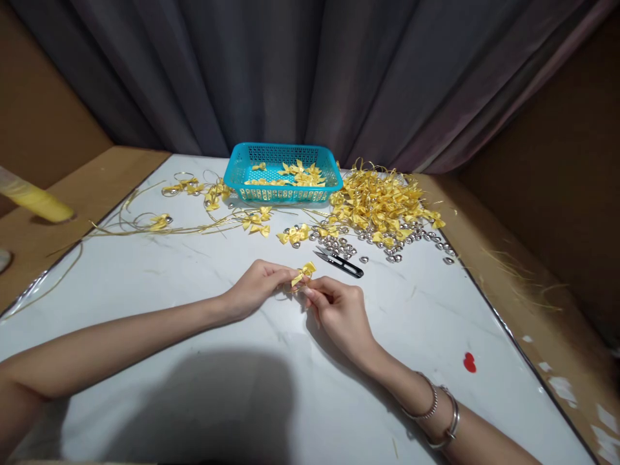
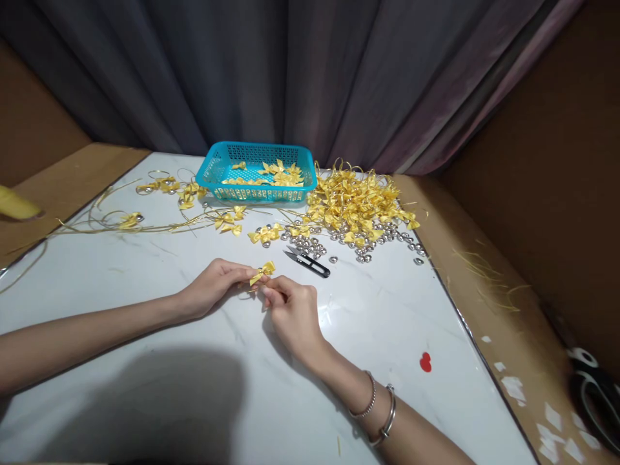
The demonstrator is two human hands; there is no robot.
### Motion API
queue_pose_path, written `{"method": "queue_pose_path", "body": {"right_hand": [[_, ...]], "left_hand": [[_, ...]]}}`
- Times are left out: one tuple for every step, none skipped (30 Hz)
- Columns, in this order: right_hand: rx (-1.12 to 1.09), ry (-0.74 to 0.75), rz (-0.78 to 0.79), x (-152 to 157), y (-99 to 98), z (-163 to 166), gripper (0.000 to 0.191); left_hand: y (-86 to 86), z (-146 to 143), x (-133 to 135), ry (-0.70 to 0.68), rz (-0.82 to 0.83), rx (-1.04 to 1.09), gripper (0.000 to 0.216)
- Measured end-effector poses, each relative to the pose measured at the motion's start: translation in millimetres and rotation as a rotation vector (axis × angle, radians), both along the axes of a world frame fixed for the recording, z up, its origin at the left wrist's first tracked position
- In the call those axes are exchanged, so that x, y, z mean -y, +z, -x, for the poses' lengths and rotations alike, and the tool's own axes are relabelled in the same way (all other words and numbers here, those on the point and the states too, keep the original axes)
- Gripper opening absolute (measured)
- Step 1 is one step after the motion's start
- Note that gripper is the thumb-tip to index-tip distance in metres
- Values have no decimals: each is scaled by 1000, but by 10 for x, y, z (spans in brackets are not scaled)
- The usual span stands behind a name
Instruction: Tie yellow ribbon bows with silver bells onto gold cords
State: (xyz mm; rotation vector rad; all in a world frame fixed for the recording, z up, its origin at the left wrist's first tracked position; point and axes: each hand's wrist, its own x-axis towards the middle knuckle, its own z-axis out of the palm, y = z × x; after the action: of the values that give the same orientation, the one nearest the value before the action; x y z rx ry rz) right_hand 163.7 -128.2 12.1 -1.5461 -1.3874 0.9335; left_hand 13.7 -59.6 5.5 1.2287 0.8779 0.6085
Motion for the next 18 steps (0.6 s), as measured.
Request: {"method": "queue_pose_path", "body": {"right_hand": [[4,-4,-4,-1,-1,4,21],[5,-8,-7,-3,0,7,21],[5,-11,-8,-5,0,10,20],[6,-14,-8,-7,1,13,20],[8,-18,-9,-10,1,15,20],[10,-22,-11,-13,1,19,20],[11,-26,-14,-17,0,22,20],[9,-30,-16,-20,-2,25,20],[6,-33,-17,-23,-6,28,20],[2,-38,-19,-26,-11,30,20],[1,-42,-21,-28,-17,32,20],[0,-46,-24,-30,-24,32,20],[1,-49,-27,-33,-31,32,20],[2,-50,-31,-35,-38,31,20],[4,-51,-37,-38,-45,30,19],[5,-51,-42,-42,-50,28,19],[5,-51,-47,-45,-53,27,19],[4,-54,-52,-49,-55,26,19]], "left_hand": [[3,-1,2,-1,-6,-4,24],[7,-2,4,-3,-12,-10,24],[14,-3,6,-7,-17,-14,24],[22,-5,9,-11,-22,-20,25],[31,-7,11,-15,-28,-29,25],[41,-10,15,-17,-37,-39,25],[50,-14,18,-19,-50,-49,26],[58,-18,21,-19,-65,-59,27],[64,-21,23,-18,-83,-69,28],[66,-24,24,-19,-101,-77,29],[65,-26,25,-21,-117,-85,30],[61,-26,26,-23,-129,-93,30],[54,-26,26,-24,-138,-101,31],[45,-25,26,-26,-145,-108,31],[34,-23,27,-27,-150,-114,32],[24,-22,28,-28,-153,-120,32],[15,-22,29,-28,-157,-124,33],[8,-23,32,-28,-160,-129,33]]}}
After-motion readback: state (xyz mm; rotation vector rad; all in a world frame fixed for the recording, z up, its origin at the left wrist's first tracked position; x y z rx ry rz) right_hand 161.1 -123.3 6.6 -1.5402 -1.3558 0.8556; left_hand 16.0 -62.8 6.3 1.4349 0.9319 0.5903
